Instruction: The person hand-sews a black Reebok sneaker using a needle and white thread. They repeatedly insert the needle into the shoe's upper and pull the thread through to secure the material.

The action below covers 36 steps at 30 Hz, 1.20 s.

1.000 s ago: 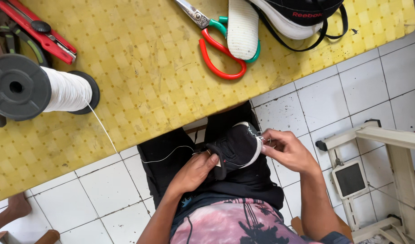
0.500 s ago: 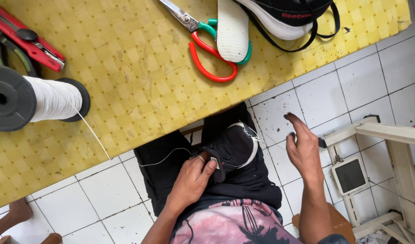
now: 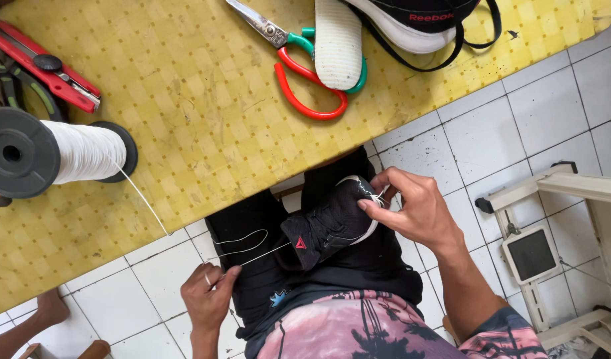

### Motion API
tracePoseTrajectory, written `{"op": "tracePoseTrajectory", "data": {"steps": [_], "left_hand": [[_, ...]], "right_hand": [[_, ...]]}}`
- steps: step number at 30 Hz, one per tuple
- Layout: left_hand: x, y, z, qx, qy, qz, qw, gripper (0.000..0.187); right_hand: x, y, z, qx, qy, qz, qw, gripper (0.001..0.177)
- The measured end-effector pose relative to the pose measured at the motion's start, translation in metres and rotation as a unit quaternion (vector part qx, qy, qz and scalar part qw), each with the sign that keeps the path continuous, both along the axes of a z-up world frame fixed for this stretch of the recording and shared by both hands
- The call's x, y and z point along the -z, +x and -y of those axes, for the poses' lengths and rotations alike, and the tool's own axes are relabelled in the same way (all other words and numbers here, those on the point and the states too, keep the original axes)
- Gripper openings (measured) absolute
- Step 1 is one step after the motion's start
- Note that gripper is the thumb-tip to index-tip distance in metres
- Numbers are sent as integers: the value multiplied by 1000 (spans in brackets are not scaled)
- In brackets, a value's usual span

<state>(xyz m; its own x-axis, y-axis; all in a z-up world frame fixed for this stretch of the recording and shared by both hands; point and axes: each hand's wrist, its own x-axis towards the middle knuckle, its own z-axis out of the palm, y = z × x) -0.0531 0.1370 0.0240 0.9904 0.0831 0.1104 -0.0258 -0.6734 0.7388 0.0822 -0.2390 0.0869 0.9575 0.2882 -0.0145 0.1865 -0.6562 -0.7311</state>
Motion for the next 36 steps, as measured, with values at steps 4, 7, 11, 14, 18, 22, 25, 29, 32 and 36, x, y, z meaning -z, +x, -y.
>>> {"op": "tracePoseTrajectory", "data": {"steps": [4,7,11,14,18,22,25,29,32,36], "left_hand": [[41,-30,-31,-61,23,-35,997,55],[58,-40,-36,-82,20,-51,995,57],[76,-49,-42,-83,19,-44,995,55],[79,-53,-46,-83,21,-28,996,55],[85,-60,-55,-98,38,-29,994,57],[94,-66,-61,-97,43,-19,994,55],[100,-70,-64,-115,42,-40,992,54],[99,-74,-74,-157,35,-41,986,55],[105,-81,-83,-169,41,-50,983,56],[103,-84,-84,-153,40,-54,986,55]], "right_hand": [[-6,1,-2,23,-47,-50,997,41],[-9,-1,-8,46,-3,-40,998,57],[5,-10,-12,14,-14,93,995,45],[9,-13,-12,-1,-74,179,981,44],[10,-17,-15,-5,-104,232,967,49],[17,-20,-14,-1,-100,241,965,50],[22,-21,-13,6,-88,250,964,52],[26,-21,-10,27,-69,240,968,58],[26,-18,-11,34,-43,226,973,60],[31,-18,-9,43,-19,207,977,56]]}}
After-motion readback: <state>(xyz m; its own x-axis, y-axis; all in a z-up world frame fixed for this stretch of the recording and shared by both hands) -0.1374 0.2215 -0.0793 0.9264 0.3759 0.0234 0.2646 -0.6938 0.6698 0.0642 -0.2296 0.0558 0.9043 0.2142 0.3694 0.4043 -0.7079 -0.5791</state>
